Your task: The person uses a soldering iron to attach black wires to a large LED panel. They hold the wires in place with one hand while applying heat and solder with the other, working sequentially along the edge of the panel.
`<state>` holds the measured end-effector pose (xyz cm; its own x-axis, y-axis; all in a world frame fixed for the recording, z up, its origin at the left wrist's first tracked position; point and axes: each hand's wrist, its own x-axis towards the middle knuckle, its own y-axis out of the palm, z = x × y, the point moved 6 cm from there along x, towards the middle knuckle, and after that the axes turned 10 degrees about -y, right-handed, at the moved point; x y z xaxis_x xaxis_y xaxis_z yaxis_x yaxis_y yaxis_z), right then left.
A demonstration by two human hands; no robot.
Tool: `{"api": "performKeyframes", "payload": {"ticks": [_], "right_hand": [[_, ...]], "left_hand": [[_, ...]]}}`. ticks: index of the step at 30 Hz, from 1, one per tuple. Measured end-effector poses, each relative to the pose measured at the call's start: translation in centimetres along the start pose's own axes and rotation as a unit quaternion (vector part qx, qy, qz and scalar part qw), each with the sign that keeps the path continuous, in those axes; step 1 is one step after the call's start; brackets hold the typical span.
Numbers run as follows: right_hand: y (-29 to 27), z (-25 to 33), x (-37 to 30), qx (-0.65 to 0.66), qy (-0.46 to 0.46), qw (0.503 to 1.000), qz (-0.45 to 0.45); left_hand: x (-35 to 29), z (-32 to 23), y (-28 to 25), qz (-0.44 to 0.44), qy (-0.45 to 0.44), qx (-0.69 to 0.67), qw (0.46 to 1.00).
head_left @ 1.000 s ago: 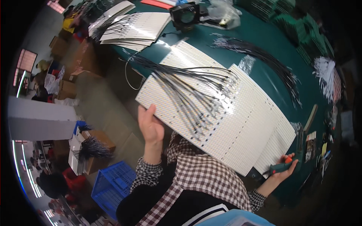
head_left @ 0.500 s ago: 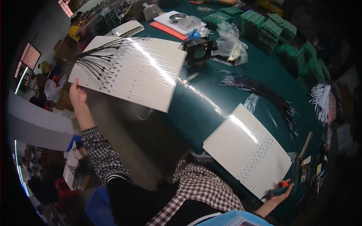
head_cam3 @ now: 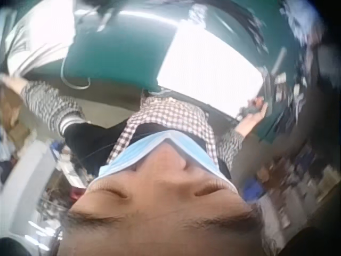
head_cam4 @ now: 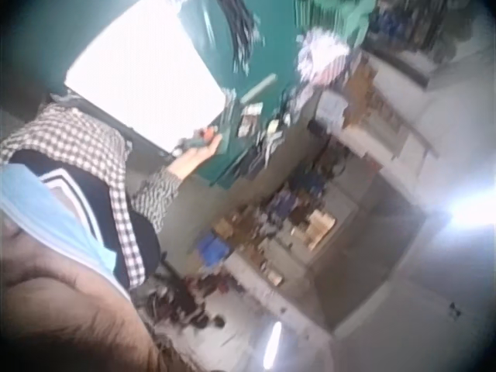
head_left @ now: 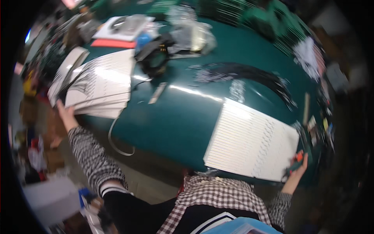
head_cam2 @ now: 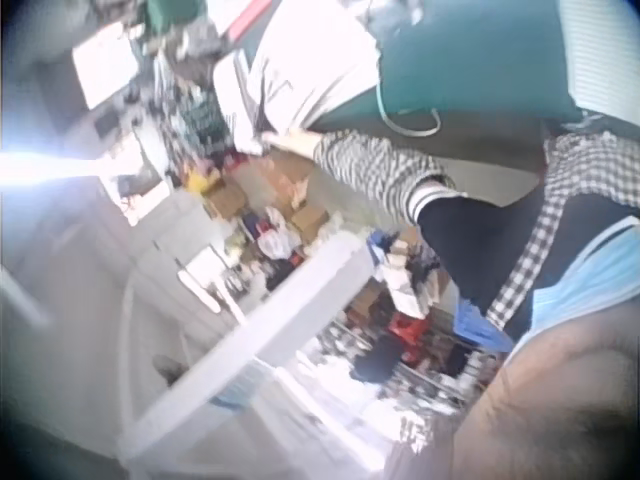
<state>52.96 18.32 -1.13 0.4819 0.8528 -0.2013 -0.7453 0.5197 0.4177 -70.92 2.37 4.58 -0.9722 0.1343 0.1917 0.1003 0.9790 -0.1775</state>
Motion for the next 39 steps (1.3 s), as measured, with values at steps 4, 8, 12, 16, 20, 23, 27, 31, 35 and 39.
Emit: {"api": "performKeyframes", "payload": {"ticks": [4,8,12,16,20,23,27,31,35,39], "right_hand": [[-3.1,0.6,1.0,0.008,0.005,1.000,0.021],[-2.0,1.5,-1.9,-0.020,-0.014,0.999,-0.037],[-4.0,0.0,0.6,0.008,0.042,0.999,0.007],[-3.0,2.3,0.2,0.019,0.014,1.000,0.003],[-4.1,3.5,-0.3,0.041,-0.004,0.999,0.012],[-4.9,4.0,-0.7,0.046,-0.023,0.998,0.029],[-7.3,5.4,-1.1,0.055,-0.060,0.996,0.037],[-7.6,5.1,-0.6,0.098,-0.061,0.991,0.069],[-6.1,4.7,-0.4,0.110,-0.057,0.988,0.088],[-6.4,4.2,-0.6,0.117,-0.058,0.987,0.096]], "left_hand": [[-7.8,-2.9,-4.6,-0.171,0.137,0.035,0.975],[-41.3,-18.1,11.0,0.189,0.167,0.004,0.968],[-64.6,-27.2,20.0,0.618,0.299,0.068,0.724],[-71.5,-28.1,32.7,0.668,0.374,0.017,0.643],[-77.2,-26.3,48.1,0.685,0.403,0.053,0.605],[-80.7,-23.6,52.6,0.660,0.497,0.085,0.557],[-84.1,-22.6,52.5,0.646,0.533,0.137,0.529],[-85.3,-24.1,52.0,0.684,0.505,0.138,0.507],[-86.1,-24.0,53.4,0.694,0.533,0.183,0.448],[-86.8,-22.3,53.5,0.712,0.503,0.214,0.440]]}}
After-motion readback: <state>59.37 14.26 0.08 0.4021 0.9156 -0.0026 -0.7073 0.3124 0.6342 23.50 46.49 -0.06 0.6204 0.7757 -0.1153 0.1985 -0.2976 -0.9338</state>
